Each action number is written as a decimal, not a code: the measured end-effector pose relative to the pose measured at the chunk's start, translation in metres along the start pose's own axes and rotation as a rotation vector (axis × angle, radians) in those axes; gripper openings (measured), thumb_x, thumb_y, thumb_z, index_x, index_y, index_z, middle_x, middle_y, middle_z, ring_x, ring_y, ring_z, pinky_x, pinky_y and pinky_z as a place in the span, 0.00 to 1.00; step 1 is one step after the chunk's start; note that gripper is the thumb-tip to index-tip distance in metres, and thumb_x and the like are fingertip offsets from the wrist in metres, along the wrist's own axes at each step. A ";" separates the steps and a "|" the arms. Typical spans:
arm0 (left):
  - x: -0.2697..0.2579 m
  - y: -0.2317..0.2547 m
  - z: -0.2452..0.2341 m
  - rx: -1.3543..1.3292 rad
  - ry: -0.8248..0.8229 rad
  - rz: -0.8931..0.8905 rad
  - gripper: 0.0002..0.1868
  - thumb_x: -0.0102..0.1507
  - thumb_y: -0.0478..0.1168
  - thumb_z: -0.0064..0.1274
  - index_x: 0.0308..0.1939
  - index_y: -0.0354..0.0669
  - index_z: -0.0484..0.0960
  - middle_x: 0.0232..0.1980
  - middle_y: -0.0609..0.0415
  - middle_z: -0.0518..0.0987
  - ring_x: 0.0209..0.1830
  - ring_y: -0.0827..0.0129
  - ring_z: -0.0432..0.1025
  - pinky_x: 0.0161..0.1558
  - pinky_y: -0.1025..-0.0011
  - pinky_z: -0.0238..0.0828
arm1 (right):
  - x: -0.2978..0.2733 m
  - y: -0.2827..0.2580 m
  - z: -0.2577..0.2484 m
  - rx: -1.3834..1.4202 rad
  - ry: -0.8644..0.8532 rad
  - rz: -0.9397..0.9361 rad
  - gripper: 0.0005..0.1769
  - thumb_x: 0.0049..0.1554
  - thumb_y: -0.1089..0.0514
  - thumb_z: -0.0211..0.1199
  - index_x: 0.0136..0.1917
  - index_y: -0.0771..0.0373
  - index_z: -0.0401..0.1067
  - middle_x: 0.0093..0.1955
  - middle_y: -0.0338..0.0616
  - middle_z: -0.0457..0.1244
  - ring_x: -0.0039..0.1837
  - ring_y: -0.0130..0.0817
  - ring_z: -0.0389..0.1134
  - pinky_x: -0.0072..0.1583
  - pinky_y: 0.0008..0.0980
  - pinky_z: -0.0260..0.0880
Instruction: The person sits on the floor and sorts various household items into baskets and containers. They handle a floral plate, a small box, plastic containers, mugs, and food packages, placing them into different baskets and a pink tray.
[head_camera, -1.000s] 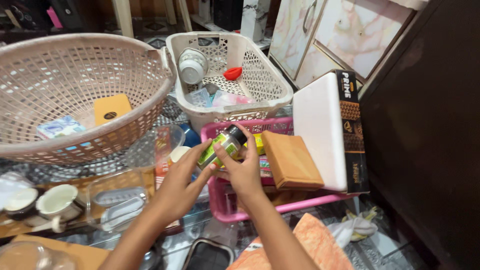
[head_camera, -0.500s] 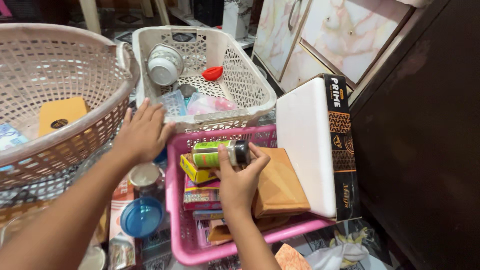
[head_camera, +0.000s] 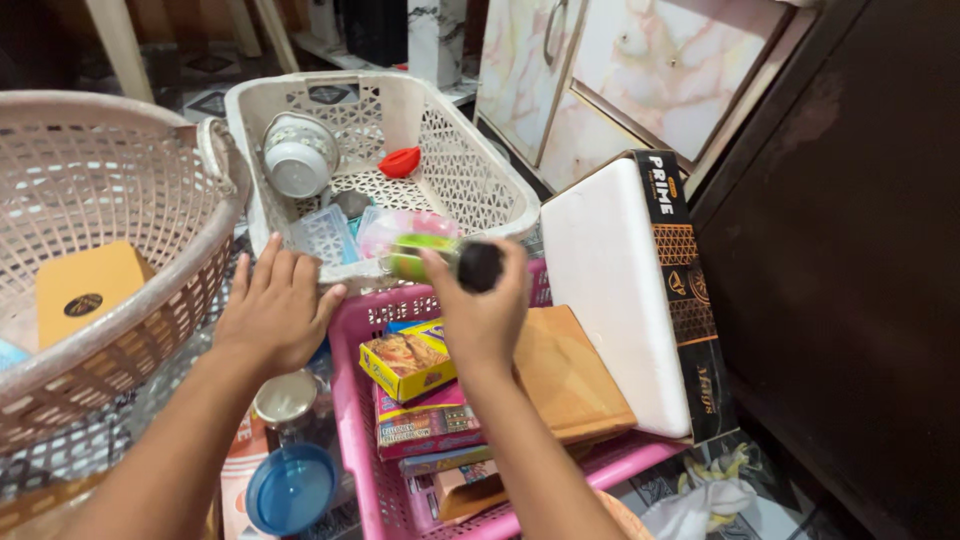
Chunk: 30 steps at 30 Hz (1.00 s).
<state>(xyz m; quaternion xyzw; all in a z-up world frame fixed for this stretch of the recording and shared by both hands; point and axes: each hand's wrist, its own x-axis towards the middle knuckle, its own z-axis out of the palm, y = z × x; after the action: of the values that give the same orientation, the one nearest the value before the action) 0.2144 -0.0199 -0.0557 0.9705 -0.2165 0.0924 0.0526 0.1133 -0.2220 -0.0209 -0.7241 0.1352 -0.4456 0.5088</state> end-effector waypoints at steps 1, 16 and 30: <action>0.000 -0.001 -0.002 0.020 -0.029 -0.010 0.35 0.69 0.64 0.28 0.70 0.44 0.61 0.76 0.46 0.58 0.84 0.54 0.38 0.78 0.46 0.31 | 0.010 0.001 0.010 0.015 -0.028 -0.011 0.29 0.43 0.47 0.81 0.51 0.62 0.72 0.48 0.44 0.68 0.49 0.38 0.71 0.53 0.35 0.73; 0.010 0.003 -0.010 0.017 -0.159 -0.040 0.41 0.67 0.66 0.28 0.75 0.45 0.49 0.80 0.47 0.45 0.82 0.54 0.29 0.75 0.52 0.29 | 0.077 0.022 0.145 -0.836 -0.917 0.012 0.39 0.39 0.31 0.77 0.49 0.63 0.75 0.51 0.53 0.68 0.55 0.47 0.73 0.56 0.44 0.74; 0.014 0.007 -0.015 -0.014 -0.195 -0.061 0.41 0.68 0.66 0.29 0.75 0.41 0.51 0.82 0.46 0.43 0.83 0.52 0.25 0.76 0.50 0.29 | 0.068 0.042 0.150 -0.503 -0.450 -0.065 0.18 0.53 0.64 0.55 0.57 0.55 0.72 0.50 0.57 0.70 0.56 0.55 0.71 0.57 0.53 0.69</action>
<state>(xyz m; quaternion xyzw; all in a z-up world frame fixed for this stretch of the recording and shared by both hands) 0.2209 -0.0301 -0.0373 0.9806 -0.1917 -0.0055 0.0411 0.2797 -0.1927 -0.0352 -0.9110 0.1023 -0.2434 0.3169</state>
